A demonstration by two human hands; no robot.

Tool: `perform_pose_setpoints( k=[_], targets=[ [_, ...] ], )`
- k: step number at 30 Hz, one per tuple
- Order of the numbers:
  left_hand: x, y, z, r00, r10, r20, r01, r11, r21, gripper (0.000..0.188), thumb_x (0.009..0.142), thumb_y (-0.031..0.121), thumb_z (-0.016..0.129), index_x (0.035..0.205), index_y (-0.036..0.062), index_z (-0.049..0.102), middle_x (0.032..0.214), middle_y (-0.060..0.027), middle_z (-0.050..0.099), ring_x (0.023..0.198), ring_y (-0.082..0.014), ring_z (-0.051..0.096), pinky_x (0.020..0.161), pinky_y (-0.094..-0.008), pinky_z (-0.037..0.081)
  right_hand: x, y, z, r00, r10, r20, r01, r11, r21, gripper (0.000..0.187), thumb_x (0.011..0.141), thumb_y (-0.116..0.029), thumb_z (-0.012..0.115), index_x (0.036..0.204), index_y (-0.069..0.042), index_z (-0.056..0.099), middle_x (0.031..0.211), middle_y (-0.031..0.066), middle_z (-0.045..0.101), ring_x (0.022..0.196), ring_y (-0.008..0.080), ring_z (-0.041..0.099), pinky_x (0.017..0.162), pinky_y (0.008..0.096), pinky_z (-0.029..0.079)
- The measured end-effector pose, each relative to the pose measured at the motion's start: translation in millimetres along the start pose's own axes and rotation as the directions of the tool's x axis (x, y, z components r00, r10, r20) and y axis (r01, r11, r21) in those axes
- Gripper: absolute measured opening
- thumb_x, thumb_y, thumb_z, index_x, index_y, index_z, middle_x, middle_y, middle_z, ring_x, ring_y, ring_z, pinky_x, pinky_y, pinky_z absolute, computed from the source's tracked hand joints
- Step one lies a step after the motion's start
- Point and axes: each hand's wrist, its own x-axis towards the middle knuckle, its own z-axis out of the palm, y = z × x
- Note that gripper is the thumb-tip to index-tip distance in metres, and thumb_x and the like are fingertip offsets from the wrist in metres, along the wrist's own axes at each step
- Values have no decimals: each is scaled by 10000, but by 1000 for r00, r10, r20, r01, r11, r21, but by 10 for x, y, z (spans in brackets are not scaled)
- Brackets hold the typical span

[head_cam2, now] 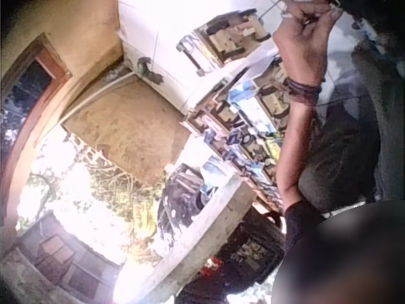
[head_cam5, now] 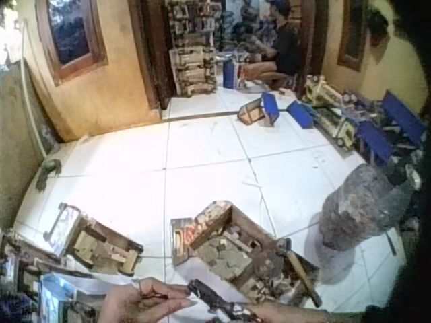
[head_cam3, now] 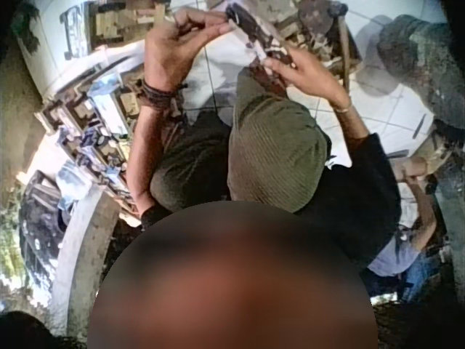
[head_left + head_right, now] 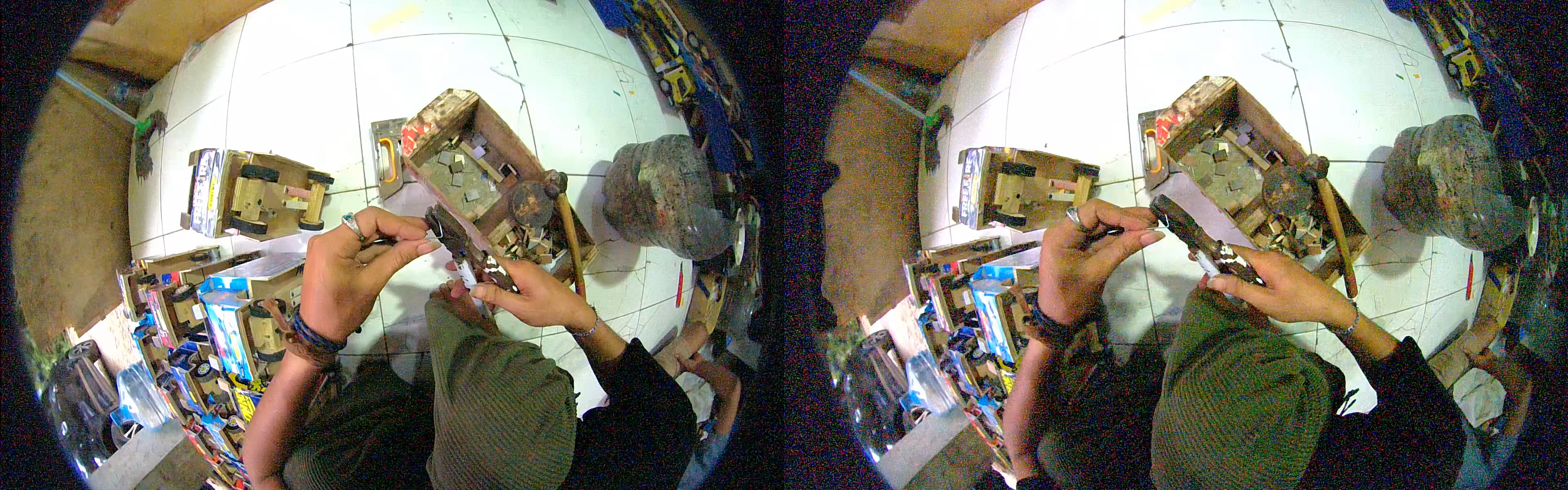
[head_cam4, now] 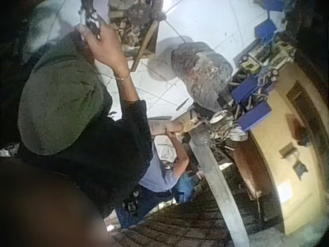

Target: The person assembles small wooden toy trucks by hammering nails into the wooden bodies and then using pliers to bend and secure the nails. The person works on multiple trucks, placing them on a tiled floor and using a wooden box to hold small parts.

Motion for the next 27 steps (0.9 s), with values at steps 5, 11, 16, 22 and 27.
perform_pose_setpoints(
  k=[5, 11, 16, 22, 27],
  targets=[
    [3, 24, -9, 999, -38, 39, 38, 999, 5, 150, 882, 62, 738, 968, -45, 680, 1012, -126, 729, 930, -140, 685, 847, -277, 569, -24, 13, 9, 1000, 11, -15, -12, 998, -62, 370, 1002, -347, 583, 1241, -65, 607, 1038, 77, 711, 948, 173, 668, 862, 346, 508],
    [-14, 48, -22, 995, -77, 57, 75, 997, 37, 148, 879, 60, 742, 960, -46, 678, 970, -102, 726, 923, -129, 681, 836, -266, 566, -37, 10, -13, 998, 46, 45, -40, 991, -124, 371, 1030, -284, 539, 1291, -21, 544, 1057, 75, 712, 1005, 163, 658, 901, 335, 501],
    [-2, 45, -24, 996, -56, 67, 52, 997, 66, 144, 878, 63, 745, 953, -40, 678, 928, -84, 725, 899, -109, 673, 808, -250, 559, -43, -5, -8, 997, 61, 52, -55, 992, -110, 387, 1026, -289, 547, 1300, -17, 533, 1048, 78, 714, 1004, 164, 660, 899, 336, 503],
    [-12, 37, -24, 986, -162, 45, 160, 986, 36, 113, 843, 40, 773, 914, -2, 695, 960, -92, 725, 918, -133, 677, 854, -273, 548, -52, -18, 41, 1000, 1, -28, -4, 994, -106, 353, 1006, -337, 577, 1229, -66, 610, 1008, 87, 706, 931, 197, 675, 844, 361, 510],
    [-4, -35, -35, 996, -70, 48, 66, 994, 86, 156, 871, 107, 759, 926, -23, 693, 870, -61, 734, 808, -76, 665, 736, -236, 543, -61, -52, 30, 998, 65, -3, -65, 992, -104, 351, 1008, -326, 575, 1238, -63, 605, 1043, 100, 701, 977, 205, 672, 869, 364, 507]
  ],
)
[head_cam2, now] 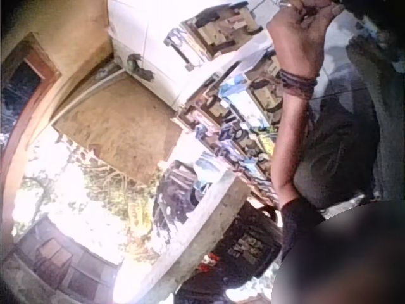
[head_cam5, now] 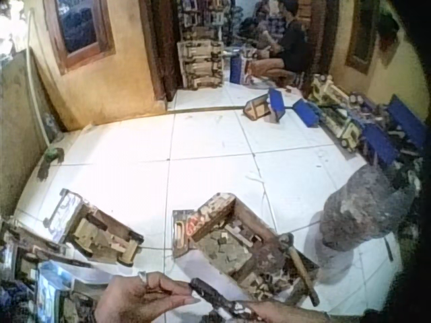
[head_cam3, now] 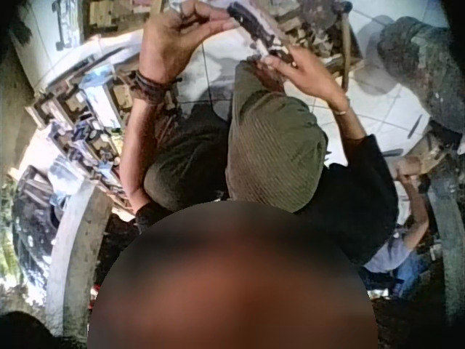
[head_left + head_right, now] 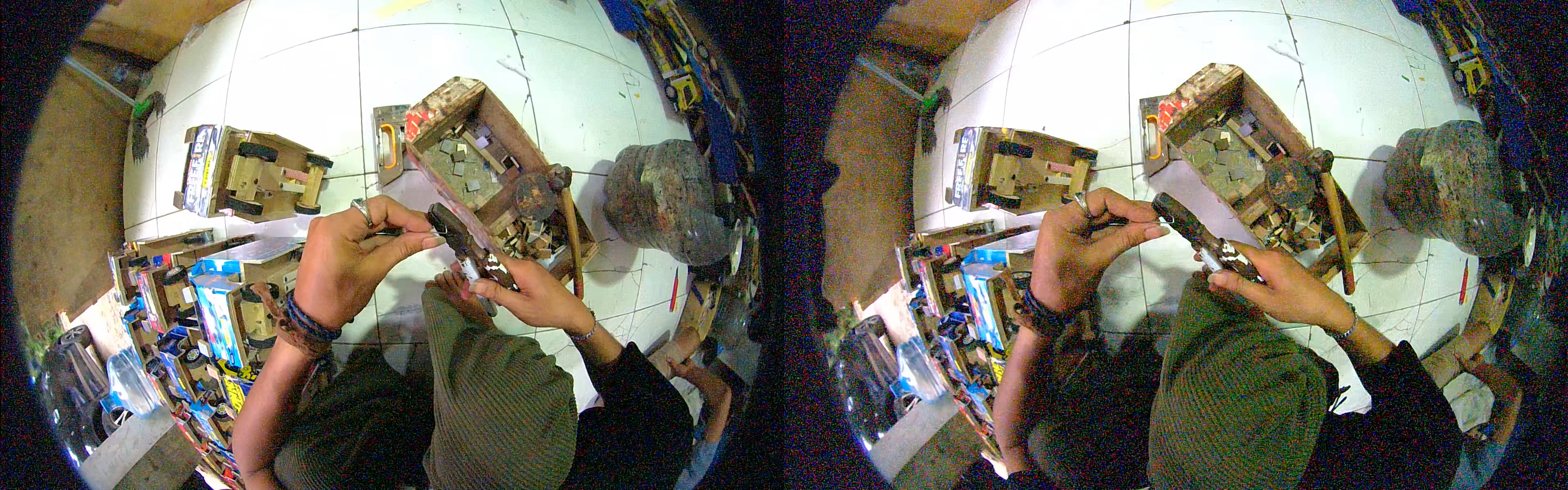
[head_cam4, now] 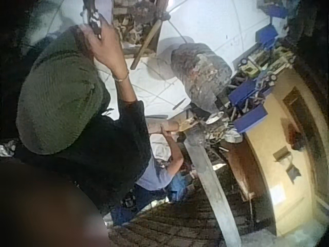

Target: The person assembles small wooden toy trucks by hammering nails into the wooden bodies and then using pliers to bend and secure the nails. The person works on multiple trucks, placing them on a tiled floor and using a wooden box to hold small parts.

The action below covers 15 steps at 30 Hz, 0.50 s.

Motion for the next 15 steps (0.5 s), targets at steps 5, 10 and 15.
perform_pose_setpoints(
  k=[5, 10, 15],
  targets=[
    [3, -46, -17, 1000, 0, 24, 0, 1000, 3, 170, 872, 128, 761, 923, -21, 696, 864, -59, 733, 797, -78, 655, 728, -238, 535, -23, -31, 7, 1000, 15, -8, -15, 1000, 0, 363, 1006, -338, 578, 1254, -74, 602, 1068, 107, 699, 988, 224, 673, 881, 371, 506],
    [-1, -16, -24, 999, 5, 35, -5, 1000, 7, 167, 873, 124, 758, 923, -22, 694, 860, -52, 727, 795, -79, 640, 737, -240, 528, -16, 5, 41, 999, -17, -31, 16, 1000, -17, 377, 1001, -357, 584, 1260, -84, 603, 1077, 114, 694, 990, 235, 672, 884, 376, 505],
    [-2, 7, -30, 999, -22, 44, 23, 1000, -8, 160, 871, 112, 757, 926, -24, 692, 868, -59, 723, 816, -87, 644, 752, -244, 527, -12, 31, 46, 999, -25, -30, 25, 1000, -19, 398, 1002, -379, 576, 1262, -79, 602, 1083, 119, 693, 990, 243, 675, 876, 382, 508]
  ],
)
